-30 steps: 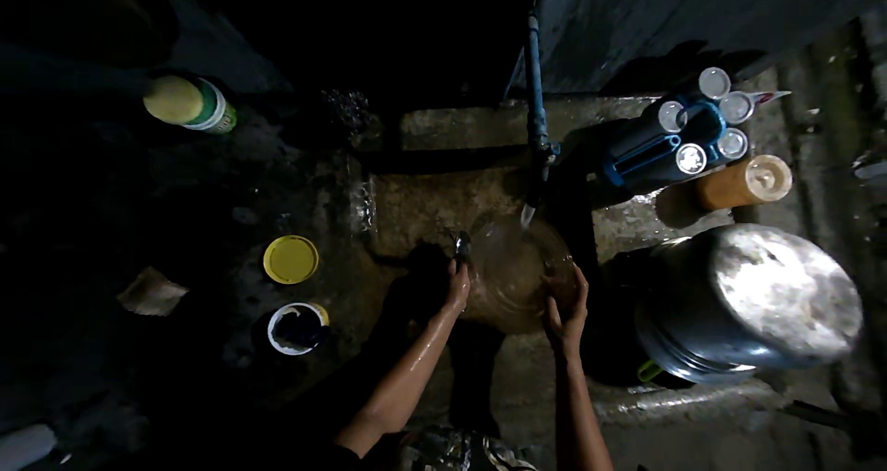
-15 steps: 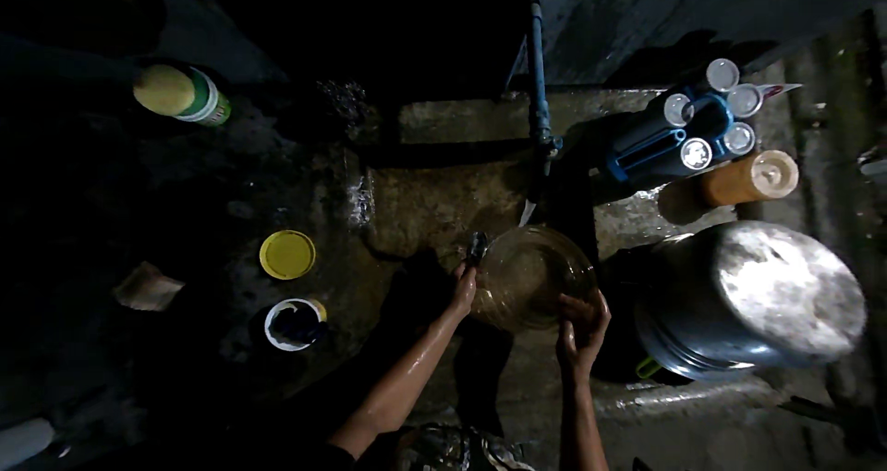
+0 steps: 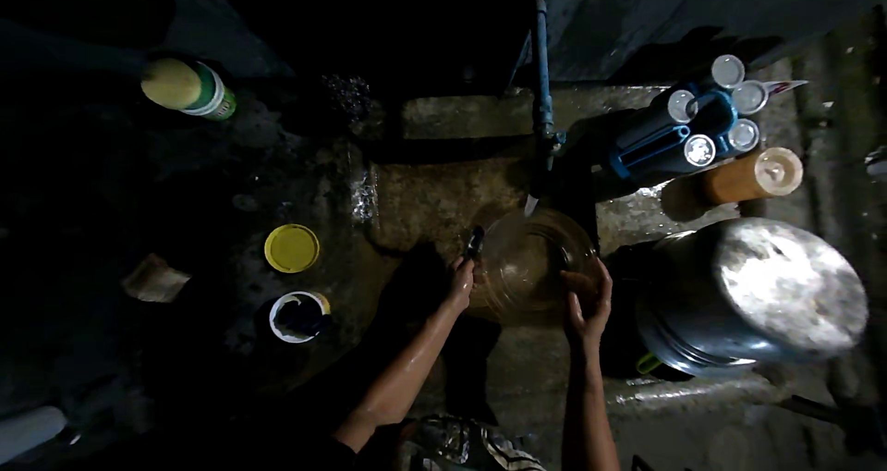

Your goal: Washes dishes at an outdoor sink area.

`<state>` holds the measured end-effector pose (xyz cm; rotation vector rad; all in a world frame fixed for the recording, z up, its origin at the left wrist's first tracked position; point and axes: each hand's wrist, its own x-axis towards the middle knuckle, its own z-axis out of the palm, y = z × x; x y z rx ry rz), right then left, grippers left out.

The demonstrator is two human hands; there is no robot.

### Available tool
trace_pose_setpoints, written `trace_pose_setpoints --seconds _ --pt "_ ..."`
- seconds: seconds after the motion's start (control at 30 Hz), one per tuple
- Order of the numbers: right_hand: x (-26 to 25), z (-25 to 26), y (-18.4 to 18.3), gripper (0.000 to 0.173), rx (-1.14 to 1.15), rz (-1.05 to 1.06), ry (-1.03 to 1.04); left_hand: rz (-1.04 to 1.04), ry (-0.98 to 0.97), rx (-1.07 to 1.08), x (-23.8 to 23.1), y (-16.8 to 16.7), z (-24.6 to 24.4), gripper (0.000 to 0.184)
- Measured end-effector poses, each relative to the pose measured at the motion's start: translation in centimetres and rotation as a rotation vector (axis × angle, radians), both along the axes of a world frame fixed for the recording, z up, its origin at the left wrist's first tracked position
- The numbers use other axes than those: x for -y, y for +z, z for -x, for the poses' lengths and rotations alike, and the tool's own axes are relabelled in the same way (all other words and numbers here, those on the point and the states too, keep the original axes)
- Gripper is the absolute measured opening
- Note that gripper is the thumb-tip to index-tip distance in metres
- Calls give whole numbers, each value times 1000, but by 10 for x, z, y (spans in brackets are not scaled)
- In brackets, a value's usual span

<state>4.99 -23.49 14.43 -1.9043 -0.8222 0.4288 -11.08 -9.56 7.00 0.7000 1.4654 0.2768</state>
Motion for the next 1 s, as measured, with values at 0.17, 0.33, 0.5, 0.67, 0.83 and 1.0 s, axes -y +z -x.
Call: trace_pose_setpoints --seconds 0.17,0.33,0.5,0.67,0.83,1.0 --pt "-24 -6 -24 64 -320 9 71 -54 129 26 -8 0 25 23" --pt "-56 1 -69 67 -530 107 95 -96 214 -100 -22 -7 51 26" --pt "-82 9 -108 69 -660 221 117 -137 235 -208 -30 -31 70 28" --pt "-87 12 -143 71 -725 275 142 -160 238 -227 -30 -41 77 32" --pt "-79 3 -157 73 -738 298 143 -189 239 -203 -23 -65 74 34" --pt "-69 -15 -160 73 -691 292 122 -183 161 -181 -16 -62 58 34"
